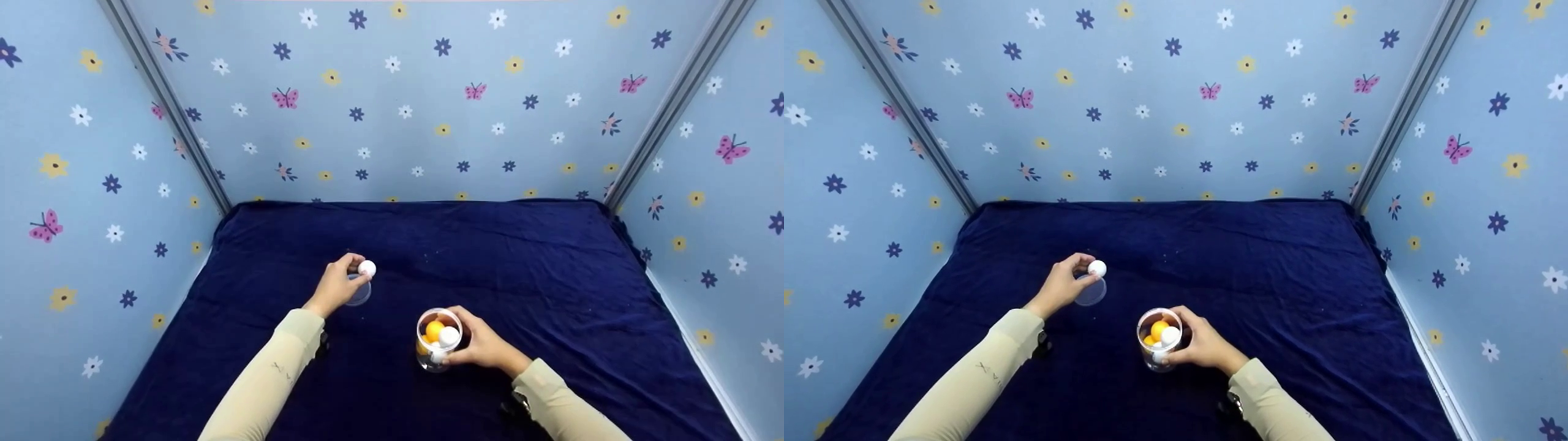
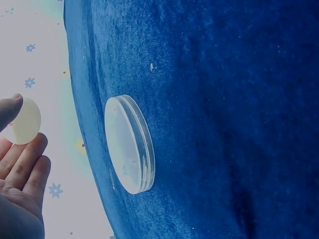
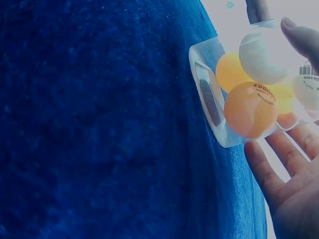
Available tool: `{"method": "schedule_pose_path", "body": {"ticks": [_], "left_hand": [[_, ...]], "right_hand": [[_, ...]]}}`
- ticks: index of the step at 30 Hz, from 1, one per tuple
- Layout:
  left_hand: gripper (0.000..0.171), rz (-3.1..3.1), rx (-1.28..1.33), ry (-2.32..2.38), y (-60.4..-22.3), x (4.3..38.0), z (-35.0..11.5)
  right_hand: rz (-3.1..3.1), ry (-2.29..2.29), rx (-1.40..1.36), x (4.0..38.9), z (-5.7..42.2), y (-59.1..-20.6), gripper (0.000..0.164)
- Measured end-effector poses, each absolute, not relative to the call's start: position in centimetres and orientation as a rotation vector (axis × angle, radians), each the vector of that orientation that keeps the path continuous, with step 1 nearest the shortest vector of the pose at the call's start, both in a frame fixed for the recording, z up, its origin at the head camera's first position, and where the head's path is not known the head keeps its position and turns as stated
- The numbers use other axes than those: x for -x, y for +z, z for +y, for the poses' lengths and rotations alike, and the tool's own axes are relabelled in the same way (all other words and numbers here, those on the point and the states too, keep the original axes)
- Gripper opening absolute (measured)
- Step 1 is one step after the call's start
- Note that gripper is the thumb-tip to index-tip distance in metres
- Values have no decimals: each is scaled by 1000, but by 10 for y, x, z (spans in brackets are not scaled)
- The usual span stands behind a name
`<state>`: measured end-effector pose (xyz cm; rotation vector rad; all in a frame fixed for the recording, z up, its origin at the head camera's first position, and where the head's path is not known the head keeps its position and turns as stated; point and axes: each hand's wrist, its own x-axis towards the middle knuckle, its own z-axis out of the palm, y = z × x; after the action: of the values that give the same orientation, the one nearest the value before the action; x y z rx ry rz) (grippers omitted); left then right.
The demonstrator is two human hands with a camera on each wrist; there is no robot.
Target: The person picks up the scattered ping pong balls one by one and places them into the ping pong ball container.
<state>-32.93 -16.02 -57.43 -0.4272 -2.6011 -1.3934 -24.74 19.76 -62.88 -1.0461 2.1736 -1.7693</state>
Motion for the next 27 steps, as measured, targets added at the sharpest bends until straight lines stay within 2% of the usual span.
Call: {"method": "schedule_pose_path", "body": {"ticks": [27], "left_hand": [[33,-2622,531,-1366,-561,317,-151]], "right_hand": [[2191,-1755,988,247,198,-629,78]]}}
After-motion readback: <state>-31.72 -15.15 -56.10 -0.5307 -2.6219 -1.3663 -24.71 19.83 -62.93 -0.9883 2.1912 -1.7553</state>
